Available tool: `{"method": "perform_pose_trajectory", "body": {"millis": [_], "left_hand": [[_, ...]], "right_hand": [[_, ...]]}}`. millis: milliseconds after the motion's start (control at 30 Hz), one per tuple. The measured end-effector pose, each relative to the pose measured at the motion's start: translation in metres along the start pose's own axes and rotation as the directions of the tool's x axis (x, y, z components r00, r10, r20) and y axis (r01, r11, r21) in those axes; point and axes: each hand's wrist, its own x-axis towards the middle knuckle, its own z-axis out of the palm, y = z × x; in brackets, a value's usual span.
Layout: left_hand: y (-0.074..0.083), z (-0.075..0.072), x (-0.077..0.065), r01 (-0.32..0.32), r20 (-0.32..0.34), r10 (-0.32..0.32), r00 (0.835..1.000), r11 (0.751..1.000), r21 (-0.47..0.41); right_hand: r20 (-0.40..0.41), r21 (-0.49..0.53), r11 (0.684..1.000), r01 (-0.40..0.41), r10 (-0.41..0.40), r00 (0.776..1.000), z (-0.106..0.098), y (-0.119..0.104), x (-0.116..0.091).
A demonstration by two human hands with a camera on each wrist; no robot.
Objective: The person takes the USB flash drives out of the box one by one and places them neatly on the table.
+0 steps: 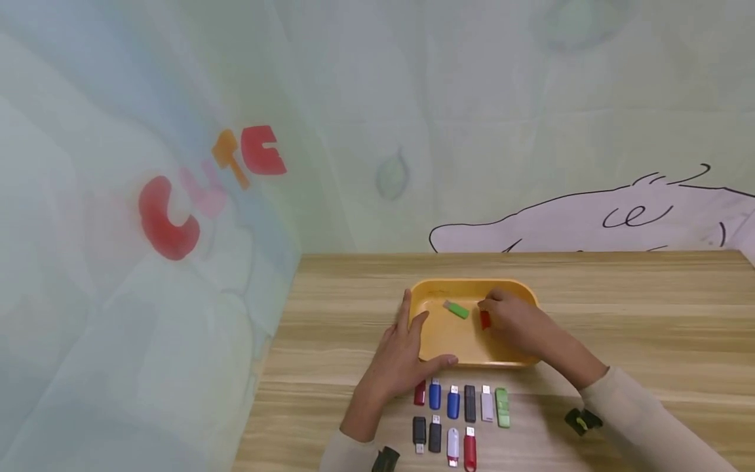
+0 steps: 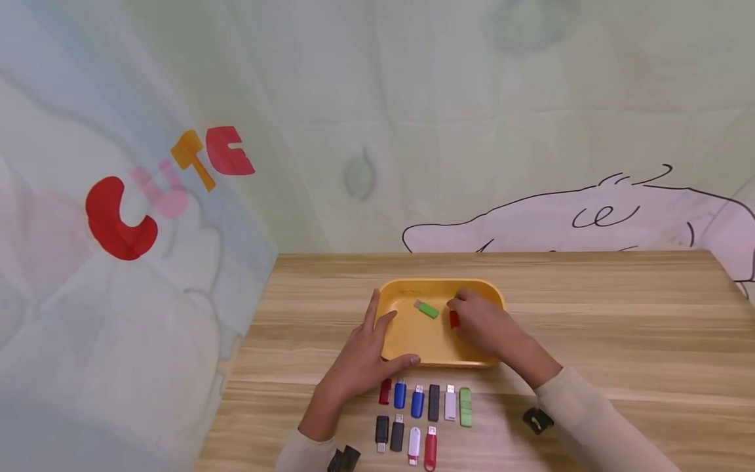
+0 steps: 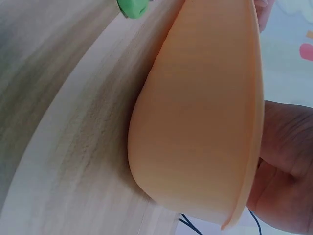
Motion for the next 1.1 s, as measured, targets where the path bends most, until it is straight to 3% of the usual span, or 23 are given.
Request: {"method": "perform_pose_trajectory", "body": {"millis": [133,533,1100], "left_hand": [[0.0008,0.0003,-0.0009,-0.006,0.003,0.006,1.0,1.0,0.003],[0.0041,0.0017,-0.0034,-0.027,-0.023,0.027,0.999,1.0,0.001],[0.0051,0.0006,-0.0037,-0.027,-0.005,0.027,1.0,1.0,-0.01]], "right_hand": [[0.021,0.03,0.999,-0.028,0.027,0.999,0.0007,0.0019,0.0014],[0.002,0.018,1.0,0.004,-0.005,1.0,0.003,0.007,-0.0032],[0.019,0.033,0.998,-0.059,0.058,0.998,0.0039,0.0082,-0.0028]]}}
